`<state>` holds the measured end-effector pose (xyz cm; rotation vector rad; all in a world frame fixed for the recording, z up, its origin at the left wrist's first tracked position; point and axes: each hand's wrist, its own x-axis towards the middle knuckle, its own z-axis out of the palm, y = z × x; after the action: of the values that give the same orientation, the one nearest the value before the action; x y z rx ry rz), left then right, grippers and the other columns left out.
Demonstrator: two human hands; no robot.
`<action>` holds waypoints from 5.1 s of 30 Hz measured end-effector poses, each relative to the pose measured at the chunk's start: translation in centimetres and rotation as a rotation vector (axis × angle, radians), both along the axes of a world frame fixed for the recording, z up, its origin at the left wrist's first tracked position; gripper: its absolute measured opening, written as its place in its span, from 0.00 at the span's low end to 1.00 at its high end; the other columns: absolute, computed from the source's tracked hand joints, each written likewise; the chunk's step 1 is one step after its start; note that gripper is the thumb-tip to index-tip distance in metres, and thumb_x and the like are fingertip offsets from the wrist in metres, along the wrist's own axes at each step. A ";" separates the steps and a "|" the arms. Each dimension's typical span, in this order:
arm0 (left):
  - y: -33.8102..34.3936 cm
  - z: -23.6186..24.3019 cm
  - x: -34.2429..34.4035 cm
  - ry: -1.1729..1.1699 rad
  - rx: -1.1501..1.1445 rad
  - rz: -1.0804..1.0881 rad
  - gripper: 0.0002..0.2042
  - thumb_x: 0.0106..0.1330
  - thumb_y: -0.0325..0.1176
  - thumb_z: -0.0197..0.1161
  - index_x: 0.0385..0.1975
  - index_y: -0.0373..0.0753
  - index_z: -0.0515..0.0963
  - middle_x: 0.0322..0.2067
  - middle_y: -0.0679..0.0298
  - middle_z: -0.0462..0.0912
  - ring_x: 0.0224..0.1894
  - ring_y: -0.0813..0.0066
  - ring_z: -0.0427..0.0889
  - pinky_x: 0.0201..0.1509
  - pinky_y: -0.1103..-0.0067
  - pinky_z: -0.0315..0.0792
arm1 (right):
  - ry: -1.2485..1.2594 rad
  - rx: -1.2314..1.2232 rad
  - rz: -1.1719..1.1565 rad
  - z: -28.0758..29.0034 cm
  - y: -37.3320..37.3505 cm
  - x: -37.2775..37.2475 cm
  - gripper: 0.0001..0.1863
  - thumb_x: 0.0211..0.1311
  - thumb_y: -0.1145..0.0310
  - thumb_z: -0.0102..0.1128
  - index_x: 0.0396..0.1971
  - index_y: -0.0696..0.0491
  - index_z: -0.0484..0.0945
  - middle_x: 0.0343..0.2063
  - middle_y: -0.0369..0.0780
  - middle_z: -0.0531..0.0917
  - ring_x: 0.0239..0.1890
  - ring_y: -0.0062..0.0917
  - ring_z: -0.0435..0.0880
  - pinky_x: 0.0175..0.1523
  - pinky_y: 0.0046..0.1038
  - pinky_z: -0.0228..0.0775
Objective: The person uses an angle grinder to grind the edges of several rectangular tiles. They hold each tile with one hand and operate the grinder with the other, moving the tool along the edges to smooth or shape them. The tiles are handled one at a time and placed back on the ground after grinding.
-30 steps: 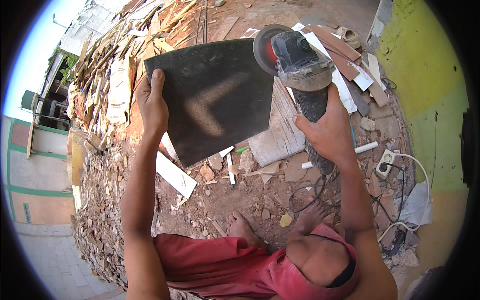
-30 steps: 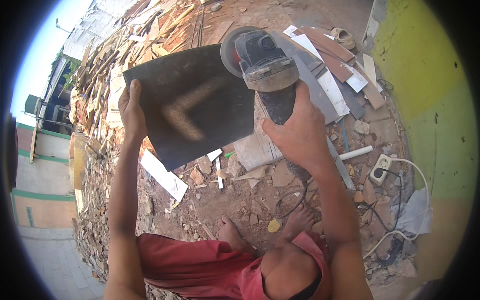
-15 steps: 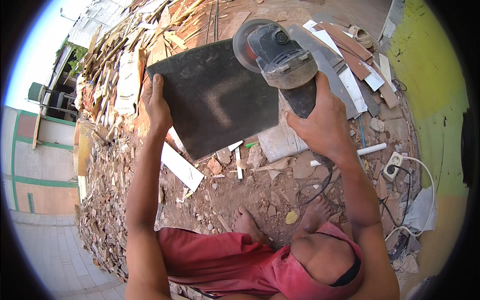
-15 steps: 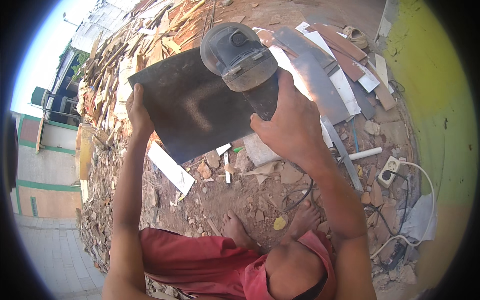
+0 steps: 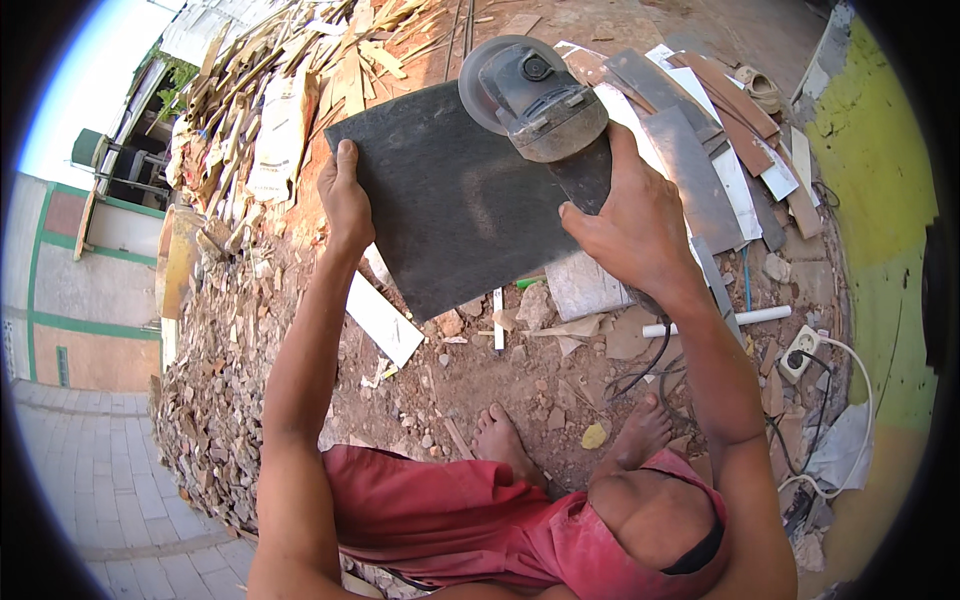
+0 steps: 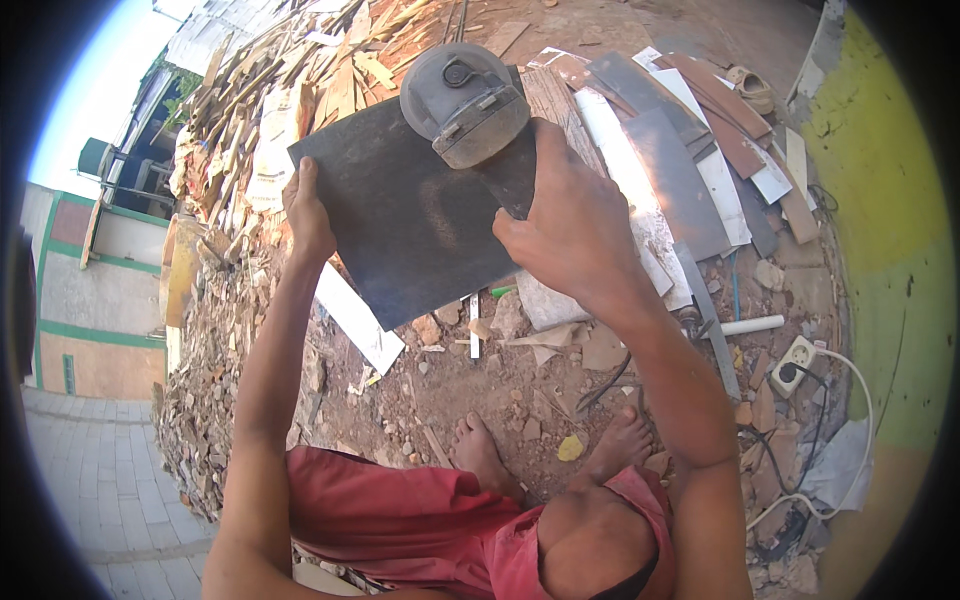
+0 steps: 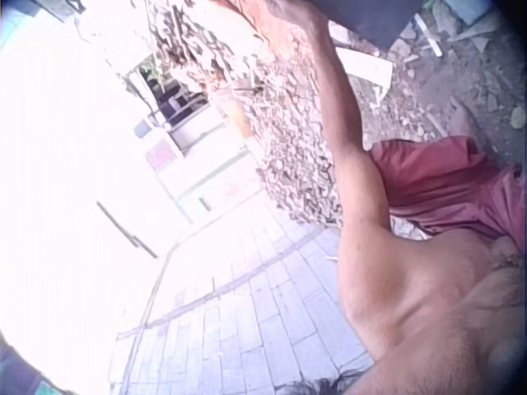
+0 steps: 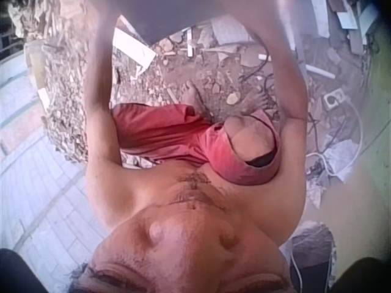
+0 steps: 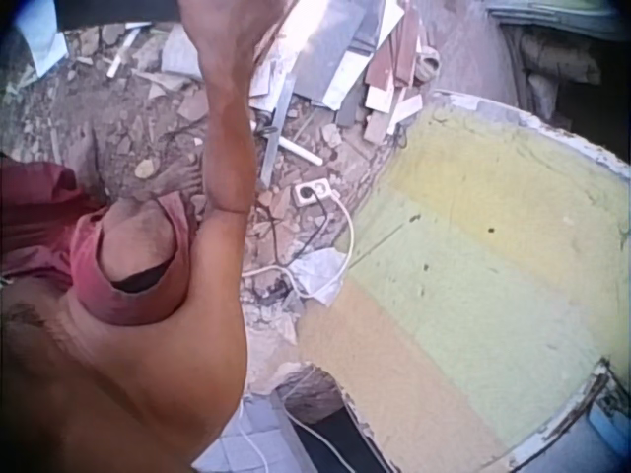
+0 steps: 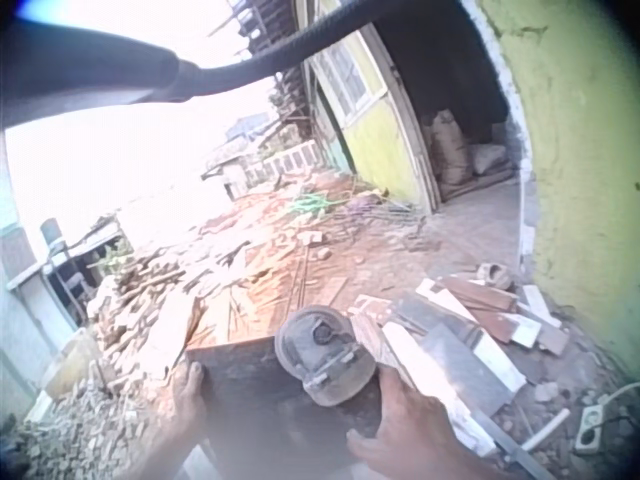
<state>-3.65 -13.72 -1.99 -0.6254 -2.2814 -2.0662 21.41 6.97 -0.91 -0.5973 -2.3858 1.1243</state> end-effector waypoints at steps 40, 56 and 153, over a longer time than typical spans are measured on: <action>3.1 3.2 4.2 0.266 -0.029 -0.165 0.16 0.76 0.41 0.49 0.38 0.34 0.77 0.32 0.69 0.80 0.34 0.85 0.73 0.42 0.82 0.68 | 0.034 -0.050 -0.002 0.6 0.5 -0.8 0.38 0.46 0.67 0.68 0.58 0.64 0.61 0.43 0.59 0.80 0.47 0.49 0.82 0.56 0.39 0.72; 3.1 3.0 3.9 0.264 -0.032 -0.165 0.15 0.76 0.40 0.49 0.39 0.34 0.77 0.30 0.70 0.78 0.34 0.86 0.72 0.42 0.83 0.67 | 0.016 -0.013 -0.005 0.5 0.7 -0.6 0.39 0.47 0.67 0.68 0.58 0.63 0.61 0.44 0.58 0.80 0.48 0.49 0.82 0.58 0.39 0.72; 12.7 5.1 -0.4 0.300 -0.422 -0.480 0.22 0.73 0.48 0.52 0.43 0.33 0.82 0.30 0.66 0.83 0.31 0.82 0.79 0.42 0.80 0.71 | -0.025 0.112 -0.211 -3.4 3.5 2.7 0.39 0.45 0.67 0.69 0.58 0.61 0.62 0.40 0.55 0.82 0.42 0.48 0.84 0.51 0.42 0.73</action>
<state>-4.02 -0.98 3.16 -1.5144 -2.5682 -1.4596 24.10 10.48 -4.28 -0.8059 -2.3237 0.8929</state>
